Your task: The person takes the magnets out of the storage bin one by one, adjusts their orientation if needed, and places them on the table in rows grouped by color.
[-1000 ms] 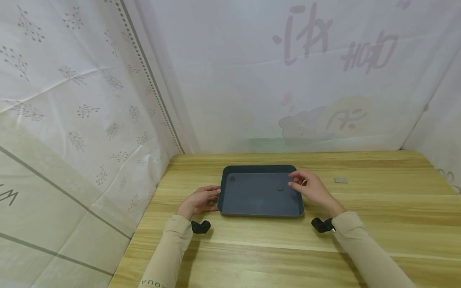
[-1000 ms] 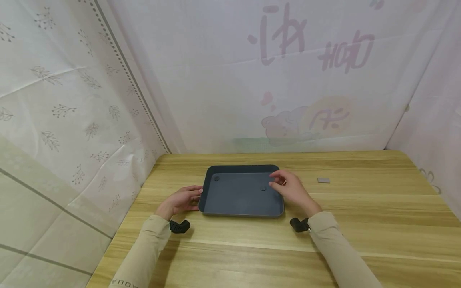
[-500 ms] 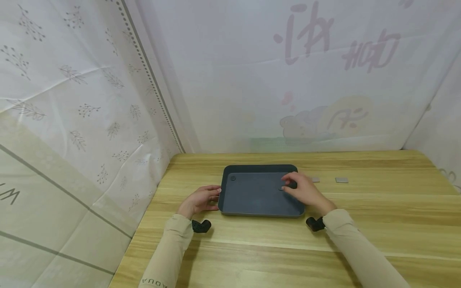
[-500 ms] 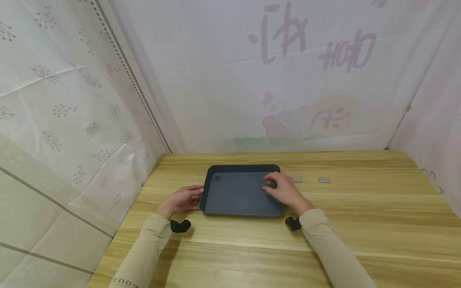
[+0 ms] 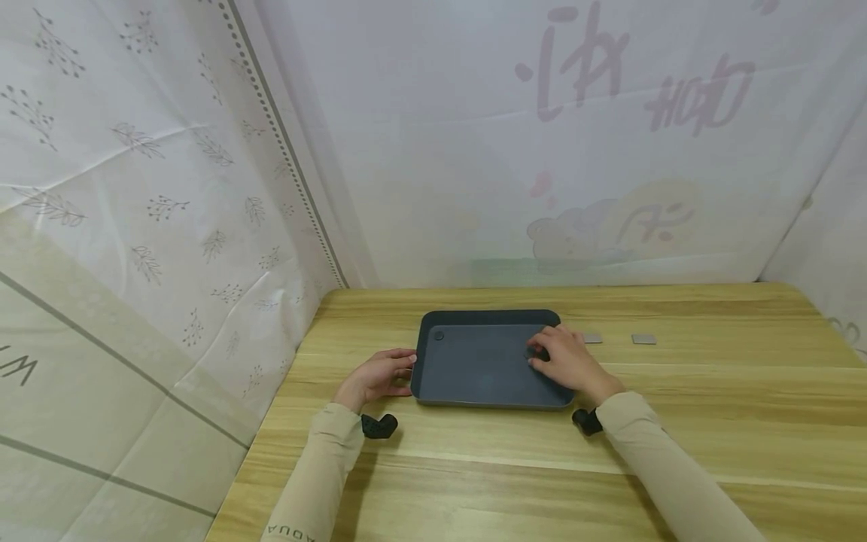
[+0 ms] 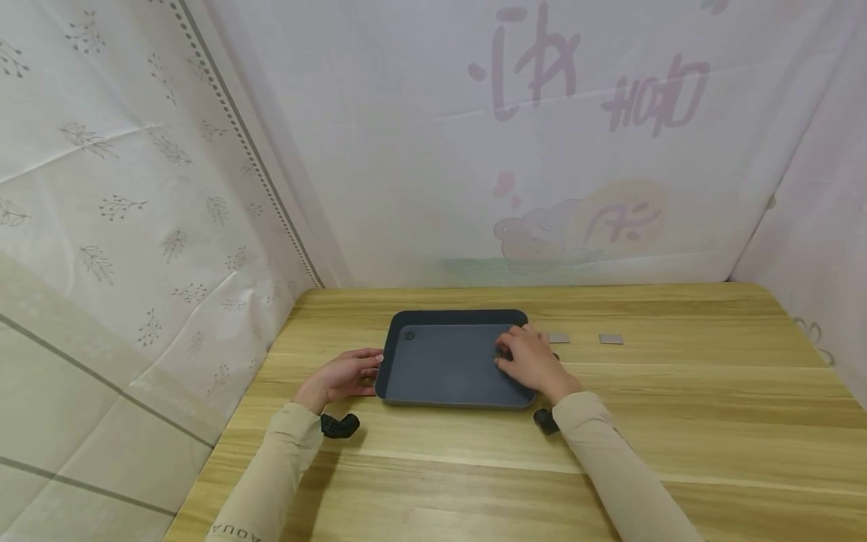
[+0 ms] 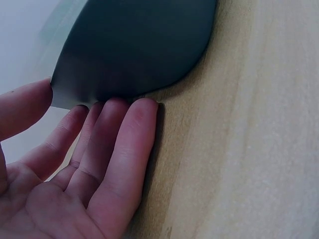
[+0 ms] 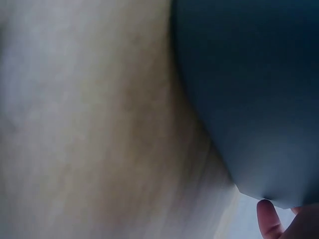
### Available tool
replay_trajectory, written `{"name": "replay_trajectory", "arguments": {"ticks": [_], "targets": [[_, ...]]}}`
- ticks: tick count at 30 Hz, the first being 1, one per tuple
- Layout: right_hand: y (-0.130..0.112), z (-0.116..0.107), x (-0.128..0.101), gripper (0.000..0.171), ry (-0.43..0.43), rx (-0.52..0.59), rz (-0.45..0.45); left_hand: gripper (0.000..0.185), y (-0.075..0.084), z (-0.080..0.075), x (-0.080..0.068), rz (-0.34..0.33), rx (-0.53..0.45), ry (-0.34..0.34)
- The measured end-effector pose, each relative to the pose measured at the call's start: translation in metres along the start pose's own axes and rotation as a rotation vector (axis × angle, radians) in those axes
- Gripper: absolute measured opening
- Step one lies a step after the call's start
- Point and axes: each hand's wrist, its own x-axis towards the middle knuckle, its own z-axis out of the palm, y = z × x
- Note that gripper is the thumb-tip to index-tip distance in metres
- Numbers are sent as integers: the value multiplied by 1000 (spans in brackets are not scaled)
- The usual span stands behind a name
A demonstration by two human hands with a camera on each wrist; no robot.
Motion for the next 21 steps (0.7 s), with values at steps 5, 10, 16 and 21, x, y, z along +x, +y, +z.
{"name": "replay_trajectory", "arguments": {"ticks": [5,10,16,21], "targets": [[-3,1,0,25,-10,-11,12,48,0,0,0,1,0,-9],[-4,2,0,25,-20,-34,24,47,-1,0,1,2,-4,-5],[-4,3,0,26,-33,-58,36,47,-1,0,2,8,-9,-1],[-5,3,0,24,-33,-56,34,46,-1,0,1,8,-7,1]]}}
